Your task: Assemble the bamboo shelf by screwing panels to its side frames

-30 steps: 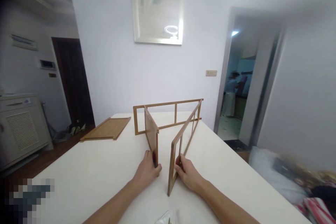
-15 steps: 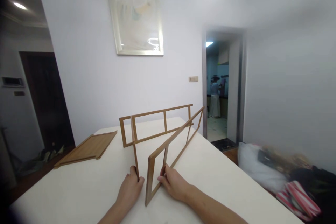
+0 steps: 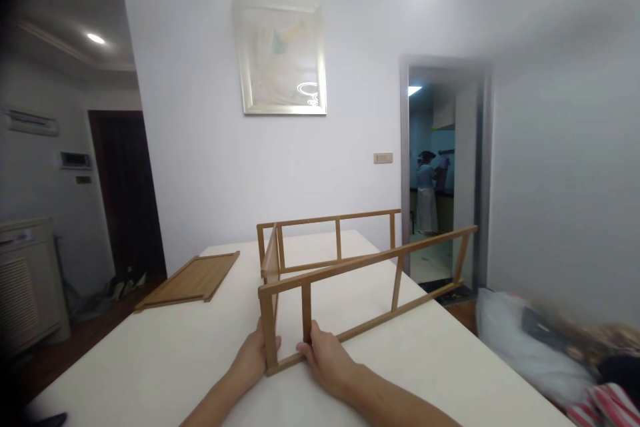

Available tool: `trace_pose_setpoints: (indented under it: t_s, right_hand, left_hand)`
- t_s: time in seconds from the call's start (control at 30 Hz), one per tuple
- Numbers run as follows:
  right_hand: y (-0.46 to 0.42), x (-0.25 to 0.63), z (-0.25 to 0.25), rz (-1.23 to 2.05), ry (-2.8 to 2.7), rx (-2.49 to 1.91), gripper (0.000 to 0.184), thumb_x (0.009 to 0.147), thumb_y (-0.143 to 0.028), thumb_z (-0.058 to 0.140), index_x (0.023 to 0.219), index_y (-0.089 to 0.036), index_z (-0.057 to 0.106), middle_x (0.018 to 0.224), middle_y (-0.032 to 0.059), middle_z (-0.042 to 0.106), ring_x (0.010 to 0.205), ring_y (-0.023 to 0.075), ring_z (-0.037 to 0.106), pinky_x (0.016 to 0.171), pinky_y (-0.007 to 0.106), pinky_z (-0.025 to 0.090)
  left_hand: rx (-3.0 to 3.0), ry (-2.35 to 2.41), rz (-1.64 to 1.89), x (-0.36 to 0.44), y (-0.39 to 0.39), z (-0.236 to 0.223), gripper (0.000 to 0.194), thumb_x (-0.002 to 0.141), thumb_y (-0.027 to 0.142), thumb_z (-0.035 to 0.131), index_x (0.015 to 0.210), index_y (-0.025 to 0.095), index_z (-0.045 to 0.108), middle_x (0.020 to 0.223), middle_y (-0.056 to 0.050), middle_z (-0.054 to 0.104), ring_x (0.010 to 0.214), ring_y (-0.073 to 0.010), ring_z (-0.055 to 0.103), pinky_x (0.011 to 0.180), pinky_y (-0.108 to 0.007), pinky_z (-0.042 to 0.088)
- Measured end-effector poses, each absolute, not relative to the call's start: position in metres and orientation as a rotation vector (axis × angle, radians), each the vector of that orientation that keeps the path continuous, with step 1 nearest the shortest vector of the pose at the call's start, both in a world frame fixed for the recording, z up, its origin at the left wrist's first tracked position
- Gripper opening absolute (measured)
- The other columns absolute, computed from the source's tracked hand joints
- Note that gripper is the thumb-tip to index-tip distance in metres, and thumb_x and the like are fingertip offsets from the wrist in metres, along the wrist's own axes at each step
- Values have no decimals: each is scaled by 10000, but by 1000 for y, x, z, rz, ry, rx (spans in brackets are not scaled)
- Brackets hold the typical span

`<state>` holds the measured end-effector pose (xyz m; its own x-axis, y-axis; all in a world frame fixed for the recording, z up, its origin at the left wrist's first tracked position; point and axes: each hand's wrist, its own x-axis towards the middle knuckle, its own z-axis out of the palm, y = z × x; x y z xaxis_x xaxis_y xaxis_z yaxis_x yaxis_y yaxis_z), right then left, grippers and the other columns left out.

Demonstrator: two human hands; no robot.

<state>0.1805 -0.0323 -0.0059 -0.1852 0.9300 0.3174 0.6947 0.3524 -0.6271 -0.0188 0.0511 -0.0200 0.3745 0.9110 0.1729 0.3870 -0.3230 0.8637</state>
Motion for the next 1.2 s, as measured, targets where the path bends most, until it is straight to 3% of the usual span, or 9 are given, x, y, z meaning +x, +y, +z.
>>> trace_pose_setpoints:
  t_s: [0.1,0.23,0.4,0.47,0.53,0.63,0.73,0.83,1.2]
  right_hand:
    - [-25,167,-8,474,-1961,-1398,119,919,-283,438,1016,-214,437,960,94,674,839,211,626,728,282,443]
    - [-18,152,-9,472,-1942,-1438,120,916,-269,435,1019,-208,443,976,107,681,859,216,636,733,278,439]
    - [-16,130,-1,466,-1982,-1561,142,904,-283,463,1019,-200,464,933,103,693,821,220,643,673,267,414]
    - [-17,121,3,432,-2003,-1626,151,898,-291,476,1013,-193,477,904,105,695,798,229,642,644,272,397]
    - [-19,113,5,380,-2011,-1676,155,892,-296,494,1005,-190,490,885,107,696,796,240,641,630,278,383]
    - [-21,109,4,341,-2009,-1662,159,884,-320,528,985,-200,504,876,97,696,792,239,639,630,281,379]
    - [-22,116,4,336,-1974,-1578,189,897,-406,531,929,-220,519,892,74,697,800,217,636,659,278,391]
    - [-22,134,7,296,-1905,-1531,292,935,-503,448,887,-229,536,874,45,693,790,191,622,688,281,398]
    - [-14,153,-3,164,-1968,-1549,391,970,-527,349,902,-212,572,790,26,676,699,163,598,676,282,381]
  left_hand:
    - [1763,894,913,-34,57,-10,393,694,424,747,949,165,599,962,-105,725,902,-274,648,806,-347,479]
    - [1444,767,942,-57,62,3,447,679,503,747,956,163,662,1035,-106,724,986,-275,649,887,-370,480]
    - [1161,639,1048,-76,46,11,673,797,743,439,1017,145,657,1028,-150,718,994,-296,653,869,-419,489]
    - [1194,597,1132,-76,34,11,669,815,744,405,1008,150,643,923,-129,722,917,-274,663,828,-397,500]
    - [1266,653,1212,-71,23,9,562,821,693,478,903,160,635,736,-67,684,748,-214,647,734,-331,501]
    - [1301,813,1326,-60,16,4,524,812,681,507,672,177,545,497,26,500,480,-119,481,508,-238,397]
    - [1267,855,1373,-52,19,1,564,805,720,459,595,197,459,438,64,364,392,-85,334,406,-212,260]
    - [1251,856,1384,-51,25,2,555,803,719,457,590,207,434,437,73,326,386,-81,291,393,-207,224]
    - [1389,836,1324,-59,26,6,551,849,697,408,678,189,535,522,13,524,519,-138,483,540,-249,390]
